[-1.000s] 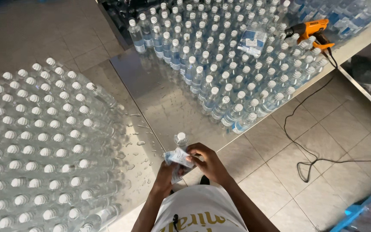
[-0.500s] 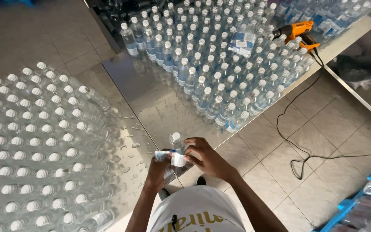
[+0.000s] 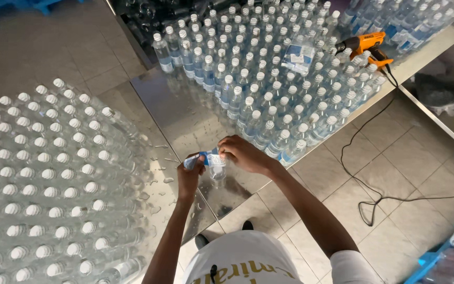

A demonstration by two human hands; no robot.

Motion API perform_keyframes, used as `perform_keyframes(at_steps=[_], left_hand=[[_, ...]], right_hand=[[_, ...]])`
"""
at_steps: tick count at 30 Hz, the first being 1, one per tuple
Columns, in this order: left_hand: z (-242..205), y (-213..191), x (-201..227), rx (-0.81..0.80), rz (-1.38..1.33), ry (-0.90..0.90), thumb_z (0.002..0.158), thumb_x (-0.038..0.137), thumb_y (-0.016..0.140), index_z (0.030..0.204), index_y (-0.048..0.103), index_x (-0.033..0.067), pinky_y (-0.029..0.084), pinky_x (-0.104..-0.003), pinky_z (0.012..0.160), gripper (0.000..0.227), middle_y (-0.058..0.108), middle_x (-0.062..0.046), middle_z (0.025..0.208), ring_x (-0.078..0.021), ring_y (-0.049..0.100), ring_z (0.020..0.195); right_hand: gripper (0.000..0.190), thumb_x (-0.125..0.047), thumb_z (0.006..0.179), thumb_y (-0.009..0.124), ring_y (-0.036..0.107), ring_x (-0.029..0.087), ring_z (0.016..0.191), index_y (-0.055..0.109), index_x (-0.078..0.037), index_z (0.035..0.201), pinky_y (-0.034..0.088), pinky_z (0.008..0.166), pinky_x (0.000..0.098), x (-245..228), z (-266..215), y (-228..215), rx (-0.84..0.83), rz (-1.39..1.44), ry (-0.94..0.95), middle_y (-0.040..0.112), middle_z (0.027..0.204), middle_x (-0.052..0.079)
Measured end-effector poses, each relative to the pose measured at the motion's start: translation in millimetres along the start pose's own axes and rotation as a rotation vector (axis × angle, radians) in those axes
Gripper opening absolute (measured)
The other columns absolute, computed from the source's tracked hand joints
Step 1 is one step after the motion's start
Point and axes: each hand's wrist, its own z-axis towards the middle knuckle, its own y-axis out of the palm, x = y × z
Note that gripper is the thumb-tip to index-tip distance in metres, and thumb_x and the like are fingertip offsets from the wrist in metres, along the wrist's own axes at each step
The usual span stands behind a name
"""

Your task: The person repeatedly picks up clear plastic water bottles from a large stack on a metal table and applies a small rectangular label to the side of each bottle. After labeling, the person places the bottle back onto the stack. The process is repeated continuously.

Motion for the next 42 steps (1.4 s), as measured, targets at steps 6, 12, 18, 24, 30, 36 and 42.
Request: perform_keyframes(at_steps=[6, 12, 18, 24, 30, 36, 42], left_hand=[[2.3, -9.4, -28.7, -0.012, -0.007, -0.067, 0.105, 0.015, 0.076, 0.115, 0.081, -0.0008, 0.049, -0.027, 0.061, 0.020, 0.068, -0.011, 0.066, -0.0144, 0.059, 0.061], [-1.1, -24.0, -55.9, -0.115, 0.130, -0.017, 0.099, 0.019, 0.083, 0.119, 0.085, 0.0044, 0.054, -0.028, 0.064, 0.025, 0.073, -0.011, 0.069, -0.0142, 0.062, 0.065], [-23.6, -15.3, -16.2, -0.160, 0.287, -0.019, 0.101, 0.025, 0.081, 0.133, 0.085, 0.0218, 0.055, -0.030, 0.075, 0.033, 0.079, -0.009, 0.077, -0.0146, 0.064, 0.072], [-18.0, -28.0, -35.1, -0.192, 0.420, -0.030, 0.110, 0.034, 0.069, 0.141, 0.080, 0.0281, 0.055, -0.032, 0.080, 0.034, 0.082, -0.011, 0.080, -0.0155, 0.066, 0.075], [-8.0, -31.3, -68.1, -0.214, 0.349, -0.142, 0.113, 0.034, 0.062, 0.144, 0.078, 0.0242, 0.056, -0.029, 0.075, 0.036, 0.080, -0.010, 0.076, -0.0152, 0.064, 0.074], [-2.9, -34.4, -99.7, -0.129, 0.220, -0.199, 0.113, 0.030, 0.062, 0.143, 0.077, 0.0183, 0.058, -0.026, 0.070, 0.036, 0.077, -0.013, 0.070, -0.0153, 0.069, 0.070], [-28.9, -45.2, -124.1, -0.043, 0.168, -0.244, 0.108, 0.017, 0.058, 0.141, 0.079, 0.0185, 0.064, -0.032, 0.063, 0.039, 0.072, -0.015, 0.067, -0.0216, 0.073, 0.065]], right_hand=[[0.010, -0.015, 0.109, 0.064, 0.066, 0.045, 0.116, 0.067, -0.005, 0.106, 0.054, 0.098, 0.0557, 12.0, -6.8, 6.7, -0.075, 0.142, 0.000, 0.072, 0.121, 0.019], [0.015, -0.022, 0.110, 0.066, 0.059, 0.049, 0.139, 0.073, -0.008, 0.111, 0.050, 0.113, 0.0590, -25.6, -25.7, -1.3, -0.134, 0.162, 0.072, 0.062, 0.152, 0.022], [0.016, -0.020, 0.107, 0.071, 0.054, 0.042, 0.149, 0.072, -0.017, 0.123, 0.047, 0.120, 0.0588, -16.0, -44.5, 30.4, -0.094, 0.253, 0.107, 0.056, 0.161, 0.014], [0.075, -0.025, 0.098, 0.084, 0.056, 0.033, 0.143, 0.044, -0.014, 0.160, 0.047, 0.122, 0.0497, 24.7, -47.6, 79.9, 0.048, 0.255, 0.106, 0.058, 0.152, 0.013], [0.107, -0.023, 0.092, 0.089, 0.050, 0.030, 0.146, 0.024, -0.017, 0.176, 0.044, 0.126, 0.0430, 27.8, -47.6, 100.2, 0.090, 0.385, 0.194, 0.055, 0.160, 0.009], [0.108, -0.028, 0.090, 0.091, 0.047, 0.027, 0.145, 0.027, -0.022, 0.177, 0.040, 0.130, 0.0410, 54.0, -50.8, 135.3, 0.082, 0.453, 0.291, 0.057, 0.157, 0.008], [0.109, -0.023, 0.088, 0.093, 0.054, 0.036, 0.145, 0.030, -0.024, 0.177, 0.038, 0.131, 0.0503, 50.4, -51.6, 146.4, 0.069, 0.492, 0.323, 0.057, 0.154, 0.022]])
